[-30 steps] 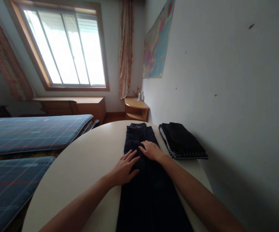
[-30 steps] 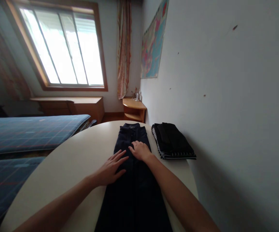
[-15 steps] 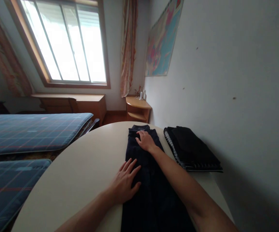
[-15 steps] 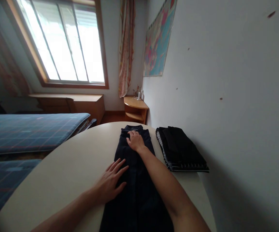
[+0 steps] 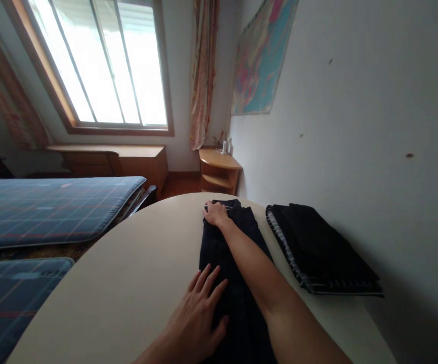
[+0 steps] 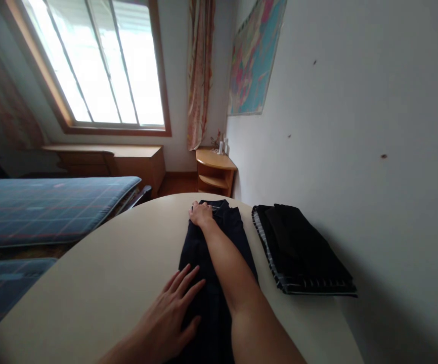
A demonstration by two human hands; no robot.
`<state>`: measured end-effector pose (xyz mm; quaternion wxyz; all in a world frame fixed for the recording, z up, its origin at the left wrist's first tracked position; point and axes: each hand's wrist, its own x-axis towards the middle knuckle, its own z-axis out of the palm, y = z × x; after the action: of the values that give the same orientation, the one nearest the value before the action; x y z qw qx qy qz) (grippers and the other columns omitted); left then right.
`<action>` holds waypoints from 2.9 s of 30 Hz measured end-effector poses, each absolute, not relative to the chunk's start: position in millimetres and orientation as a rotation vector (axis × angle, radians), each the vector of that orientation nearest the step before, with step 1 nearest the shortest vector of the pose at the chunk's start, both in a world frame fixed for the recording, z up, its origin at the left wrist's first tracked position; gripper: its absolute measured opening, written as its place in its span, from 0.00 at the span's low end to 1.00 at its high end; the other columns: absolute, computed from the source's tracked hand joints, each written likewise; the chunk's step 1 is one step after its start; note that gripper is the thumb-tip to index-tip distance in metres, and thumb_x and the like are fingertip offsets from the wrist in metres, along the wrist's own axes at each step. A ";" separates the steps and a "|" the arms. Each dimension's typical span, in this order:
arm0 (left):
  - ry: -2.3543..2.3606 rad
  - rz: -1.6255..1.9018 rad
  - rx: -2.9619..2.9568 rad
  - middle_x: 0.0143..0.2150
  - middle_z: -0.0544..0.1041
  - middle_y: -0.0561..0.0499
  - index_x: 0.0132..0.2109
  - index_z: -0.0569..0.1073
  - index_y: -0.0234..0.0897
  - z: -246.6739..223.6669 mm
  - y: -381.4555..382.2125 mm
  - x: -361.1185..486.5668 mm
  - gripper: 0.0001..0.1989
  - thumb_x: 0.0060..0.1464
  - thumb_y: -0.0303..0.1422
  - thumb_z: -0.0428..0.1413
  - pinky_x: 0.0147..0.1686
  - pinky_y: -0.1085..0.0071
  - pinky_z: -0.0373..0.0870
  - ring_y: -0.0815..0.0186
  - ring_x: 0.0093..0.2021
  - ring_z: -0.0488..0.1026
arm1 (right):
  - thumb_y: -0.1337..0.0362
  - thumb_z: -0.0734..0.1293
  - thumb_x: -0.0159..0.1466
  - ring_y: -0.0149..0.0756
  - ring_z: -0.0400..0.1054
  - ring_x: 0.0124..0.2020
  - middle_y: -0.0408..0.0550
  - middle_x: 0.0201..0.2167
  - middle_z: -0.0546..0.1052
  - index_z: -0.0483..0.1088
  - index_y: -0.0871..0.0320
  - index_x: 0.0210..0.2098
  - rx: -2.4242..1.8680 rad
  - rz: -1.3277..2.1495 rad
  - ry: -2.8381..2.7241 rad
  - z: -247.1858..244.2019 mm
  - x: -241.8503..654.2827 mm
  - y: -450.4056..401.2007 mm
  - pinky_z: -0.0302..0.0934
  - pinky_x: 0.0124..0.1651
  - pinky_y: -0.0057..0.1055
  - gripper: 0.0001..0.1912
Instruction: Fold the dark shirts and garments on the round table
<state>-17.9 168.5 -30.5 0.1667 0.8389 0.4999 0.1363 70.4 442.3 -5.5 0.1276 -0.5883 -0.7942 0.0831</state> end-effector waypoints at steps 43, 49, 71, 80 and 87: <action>1.490 0.436 2.438 0.74 0.47 0.51 0.68 0.59 0.50 -29.7 165.8 -15.9 0.34 0.54 0.34 0.56 0.68 0.46 0.45 0.50 0.73 0.42 | 0.55 0.64 0.66 0.41 0.72 0.48 0.52 0.49 0.77 0.65 0.56 0.57 -1.646 0.377 -2.083 -17.6 136.1 399.5 0.63 0.49 0.34 0.22; 1.496 0.411 2.469 0.74 0.49 0.50 0.68 0.61 0.50 -26.4 165.3 -15.1 0.32 0.56 0.35 0.55 0.68 0.46 0.47 0.51 0.73 0.43 | 0.58 0.66 0.64 0.45 0.66 0.56 0.54 0.58 0.70 0.68 0.54 0.57 -1.628 0.217 -2.307 -7.5 143.0 368.9 0.59 0.56 0.37 0.23; 1.436 0.475 2.537 0.69 0.60 0.49 0.65 0.64 0.47 -14.7 131.8 -7.4 0.26 0.60 0.37 0.54 0.65 0.51 0.57 0.52 0.68 0.56 | 0.47 0.51 0.71 0.50 0.38 0.72 0.50 0.72 0.49 0.54 0.51 0.69 -1.662 0.332 -2.384 -37.0 130.3 324.7 0.31 0.69 0.54 0.31; 1.352 0.324 2.505 0.74 0.44 0.46 0.71 0.53 0.51 -28.9 128.0 -6.7 0.34 0.61 0.44 0.54 0.67 0.43 0.45 0.46 0.73 0.37 | 0.50 0.51 0.72 0.44 0.46 0.70 0.56 0.71 0.52 0.54 0.63 0.68 -1.586 0.198 -2.242 -37.1 146.8 305.1 0.39 0.70 0.44 0.32; 1.309 0.302 2.587 0.75 0.42 0.45 0.71 0.52 0.53 -29.2 126.0 -5.8 0.37 0.58 0.44 0.57 0.66 0.39 0.43 0.41 0.72 0.35 | 0.46 0.47 0.71 0.45 0.40 0.72 0.55 0.71 0.49 0.48 0.64 0.71 -1.608 0.289 -2.413 -39.6 185.7 216.7 0.35 0.71 0.46 0.37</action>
<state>-5.8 126.0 -29.2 0.1131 0.8818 0.4461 0.1030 185.7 216.7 -39.6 0.1133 -0.5483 -0.8227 0.0985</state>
